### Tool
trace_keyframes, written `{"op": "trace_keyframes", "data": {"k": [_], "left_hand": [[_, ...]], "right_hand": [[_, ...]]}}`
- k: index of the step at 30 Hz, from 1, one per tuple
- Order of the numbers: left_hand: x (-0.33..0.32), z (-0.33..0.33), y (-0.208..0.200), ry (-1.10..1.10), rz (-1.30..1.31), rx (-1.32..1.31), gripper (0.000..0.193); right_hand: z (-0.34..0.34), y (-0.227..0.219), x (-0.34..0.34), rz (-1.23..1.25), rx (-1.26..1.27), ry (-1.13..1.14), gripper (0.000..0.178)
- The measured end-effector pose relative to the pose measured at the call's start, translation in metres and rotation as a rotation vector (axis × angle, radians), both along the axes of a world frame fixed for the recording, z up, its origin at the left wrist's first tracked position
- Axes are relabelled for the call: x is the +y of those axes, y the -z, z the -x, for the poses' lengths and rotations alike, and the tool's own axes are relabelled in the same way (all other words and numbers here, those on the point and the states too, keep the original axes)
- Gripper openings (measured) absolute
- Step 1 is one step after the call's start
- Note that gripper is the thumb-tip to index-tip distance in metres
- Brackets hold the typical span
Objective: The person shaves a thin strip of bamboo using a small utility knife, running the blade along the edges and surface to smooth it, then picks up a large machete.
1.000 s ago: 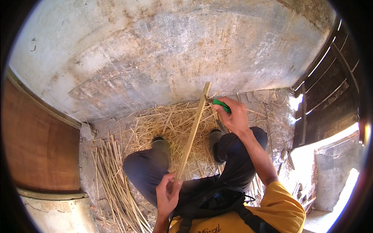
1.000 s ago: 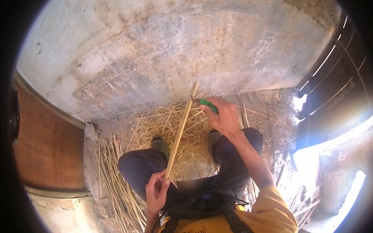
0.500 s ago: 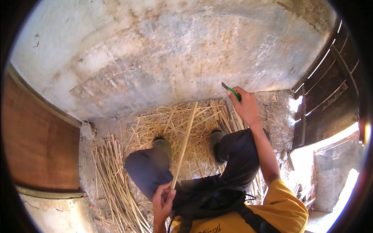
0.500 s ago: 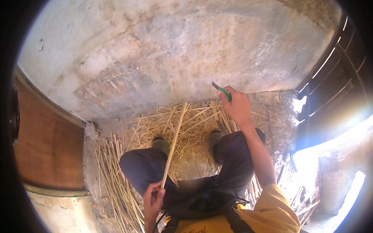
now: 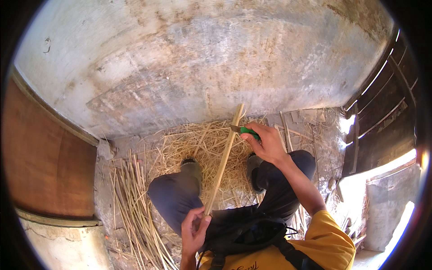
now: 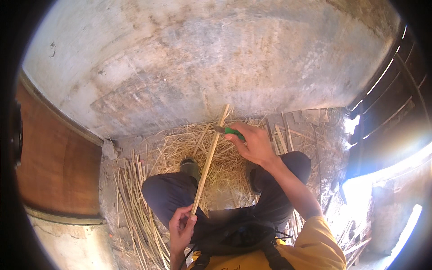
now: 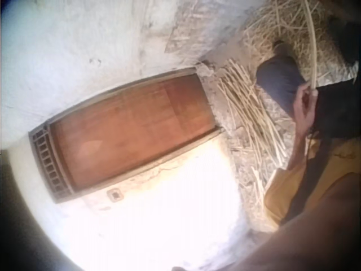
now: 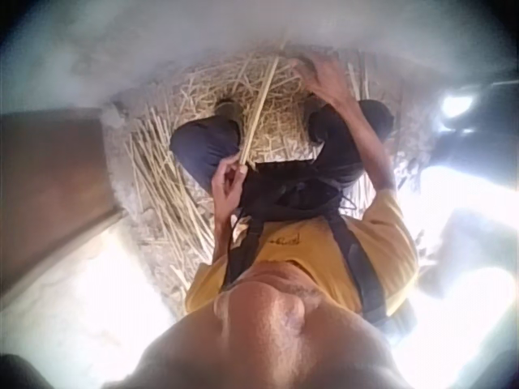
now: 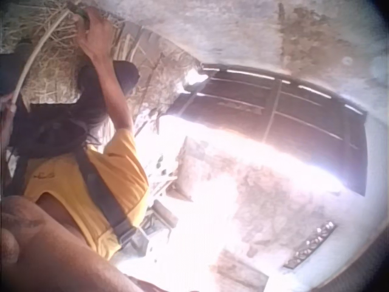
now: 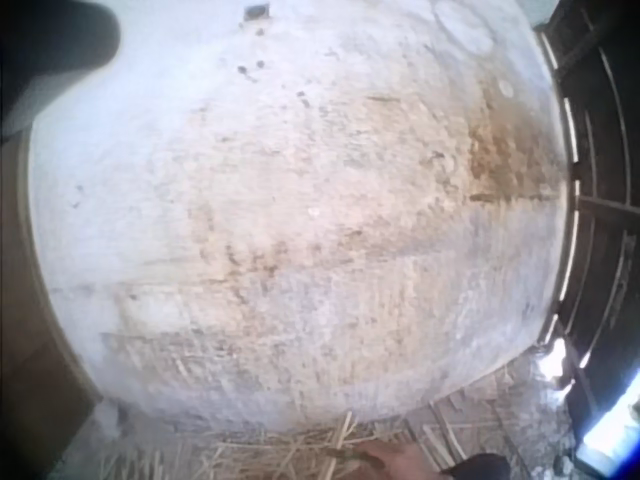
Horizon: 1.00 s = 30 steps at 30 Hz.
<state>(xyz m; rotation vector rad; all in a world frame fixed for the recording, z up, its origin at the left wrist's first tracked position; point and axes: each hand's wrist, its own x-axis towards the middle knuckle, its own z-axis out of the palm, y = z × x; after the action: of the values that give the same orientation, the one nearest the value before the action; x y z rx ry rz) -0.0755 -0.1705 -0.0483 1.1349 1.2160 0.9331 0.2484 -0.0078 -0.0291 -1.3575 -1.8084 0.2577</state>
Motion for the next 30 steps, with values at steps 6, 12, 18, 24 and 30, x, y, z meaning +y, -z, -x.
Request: {"op": "trace_keyframes", "data": {"k": [6, 12, 18, 24, 30], "left_hand": [[-0.004, 0.003, 0.004, 0.031, 0.019, -0.027, 0.029], [-0.006, 0.004, 0.002, 0.051, 0.018, 0.005, 0.030], [-0.009, 0.009, -0.003, 0.038, 0.061, 0.033, 0.030], [-0.013, 0.016, 0.002, 0.033, 0.060, 0.039, 0.029], [-0.037, 0.042, 0.001, 0.030, 0.068, 0.140, 0.027]], "right_hand": [[-0.011, 0.005, 0.000, 0.014, 0.017, 0.009, 0.028], [-0.010, 0.008, 0.002, -0.093, 0.041, 0.029, 0.026], [-0.007, 0.007, 0.001, -0.038, -0.057, 0.075, 0.027], [-0.007, 0.023, 0.007, -0.118, -0.040, 0.122, 0.023], [-0.066, -0.006, 0.024, 0.159, 0.065, 0.587, 0.041]]}}
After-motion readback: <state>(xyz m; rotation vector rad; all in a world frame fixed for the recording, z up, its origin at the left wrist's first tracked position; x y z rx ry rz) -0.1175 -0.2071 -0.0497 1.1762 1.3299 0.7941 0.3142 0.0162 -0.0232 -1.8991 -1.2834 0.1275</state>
